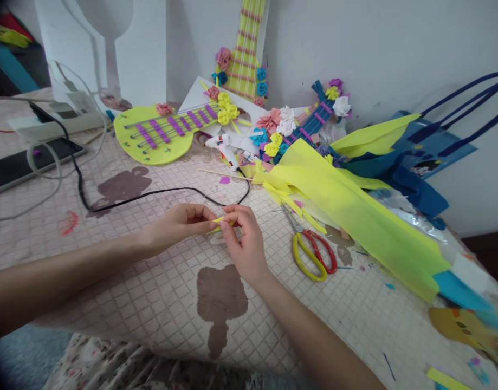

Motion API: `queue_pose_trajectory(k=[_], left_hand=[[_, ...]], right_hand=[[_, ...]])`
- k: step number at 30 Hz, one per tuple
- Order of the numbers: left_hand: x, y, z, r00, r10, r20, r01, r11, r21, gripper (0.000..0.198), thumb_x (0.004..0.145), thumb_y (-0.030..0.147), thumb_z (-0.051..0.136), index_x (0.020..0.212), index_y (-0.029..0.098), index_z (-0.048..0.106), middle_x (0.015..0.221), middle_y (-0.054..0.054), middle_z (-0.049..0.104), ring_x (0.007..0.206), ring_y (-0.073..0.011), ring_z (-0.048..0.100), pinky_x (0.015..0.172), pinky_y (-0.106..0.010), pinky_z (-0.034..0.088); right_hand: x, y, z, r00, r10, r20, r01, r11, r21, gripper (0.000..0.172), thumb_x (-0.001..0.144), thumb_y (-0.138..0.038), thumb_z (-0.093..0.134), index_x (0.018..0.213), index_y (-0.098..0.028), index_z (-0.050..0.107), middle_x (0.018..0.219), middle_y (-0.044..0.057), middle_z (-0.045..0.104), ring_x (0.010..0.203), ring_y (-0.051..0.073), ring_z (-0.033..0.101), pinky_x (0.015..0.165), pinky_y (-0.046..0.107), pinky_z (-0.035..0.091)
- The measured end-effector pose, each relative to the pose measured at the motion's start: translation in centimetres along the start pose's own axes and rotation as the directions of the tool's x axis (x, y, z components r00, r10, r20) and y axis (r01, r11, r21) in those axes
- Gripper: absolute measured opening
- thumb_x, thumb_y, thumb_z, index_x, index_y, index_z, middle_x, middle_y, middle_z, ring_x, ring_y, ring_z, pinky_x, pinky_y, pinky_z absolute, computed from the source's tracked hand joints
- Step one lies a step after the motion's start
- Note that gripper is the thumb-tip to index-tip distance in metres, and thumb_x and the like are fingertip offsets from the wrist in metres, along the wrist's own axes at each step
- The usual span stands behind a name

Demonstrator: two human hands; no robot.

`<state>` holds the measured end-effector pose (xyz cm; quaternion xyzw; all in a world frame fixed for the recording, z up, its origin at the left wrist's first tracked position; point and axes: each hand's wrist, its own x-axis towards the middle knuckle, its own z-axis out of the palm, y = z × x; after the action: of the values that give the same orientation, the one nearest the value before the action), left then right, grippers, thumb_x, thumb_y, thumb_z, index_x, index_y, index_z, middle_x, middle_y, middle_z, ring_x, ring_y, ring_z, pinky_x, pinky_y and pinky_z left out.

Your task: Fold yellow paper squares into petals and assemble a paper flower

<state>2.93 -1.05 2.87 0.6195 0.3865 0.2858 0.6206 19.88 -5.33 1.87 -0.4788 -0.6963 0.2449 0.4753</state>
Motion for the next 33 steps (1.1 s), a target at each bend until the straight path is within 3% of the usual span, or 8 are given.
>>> queue_pose_trajectory(k=[33], left_hand=[[0.12,-0.23,-0.19,0.998,0.042,0.039,-0.043,0.999,0.017,0.027,0.076,0.037,0.066,0.081,0.010,0.063,0.074,-0.004,0.063,0.066,-0.0114,0.055,0.061,-0.024,0.043]], right_hand=[[-0.02,0.33,-0.08,0.994,-0.110,0.001,0.110,0.992,-0.065,0.007,0.090,-0.018,0.049,0.088,-0.023,0.054,0.102,0.005,0.054,0.105,0.018,0.052,0.091,0.039,0.042]])
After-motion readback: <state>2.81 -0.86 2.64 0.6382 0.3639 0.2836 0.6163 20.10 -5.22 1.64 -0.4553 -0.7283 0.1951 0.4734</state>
